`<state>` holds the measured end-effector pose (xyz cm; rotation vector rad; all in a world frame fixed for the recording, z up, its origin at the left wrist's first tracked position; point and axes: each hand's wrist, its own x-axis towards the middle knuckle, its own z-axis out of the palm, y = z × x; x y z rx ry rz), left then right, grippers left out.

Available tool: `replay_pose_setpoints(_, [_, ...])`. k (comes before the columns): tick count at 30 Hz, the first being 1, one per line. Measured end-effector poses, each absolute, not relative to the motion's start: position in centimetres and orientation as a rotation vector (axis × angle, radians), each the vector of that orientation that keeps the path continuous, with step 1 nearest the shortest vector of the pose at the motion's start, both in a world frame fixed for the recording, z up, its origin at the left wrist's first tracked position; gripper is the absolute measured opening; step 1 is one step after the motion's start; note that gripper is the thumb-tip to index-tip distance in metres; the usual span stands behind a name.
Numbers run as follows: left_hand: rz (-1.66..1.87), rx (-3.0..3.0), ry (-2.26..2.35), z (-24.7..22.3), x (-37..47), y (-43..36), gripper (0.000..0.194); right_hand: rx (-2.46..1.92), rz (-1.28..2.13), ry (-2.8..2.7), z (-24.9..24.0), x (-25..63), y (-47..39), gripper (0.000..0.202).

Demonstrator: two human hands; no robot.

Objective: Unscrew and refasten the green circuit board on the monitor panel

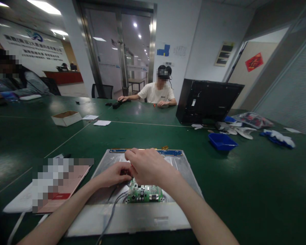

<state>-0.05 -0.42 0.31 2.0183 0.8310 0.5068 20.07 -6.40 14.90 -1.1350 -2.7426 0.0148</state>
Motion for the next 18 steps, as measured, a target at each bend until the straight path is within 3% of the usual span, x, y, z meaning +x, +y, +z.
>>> replay_pose_setpoints(18, [0.475,2.027,0.871,0.64,0.04,-0.66,0.014,-1.182,-0.045,-2.733,14.83,19.88,-6.31,0.012])
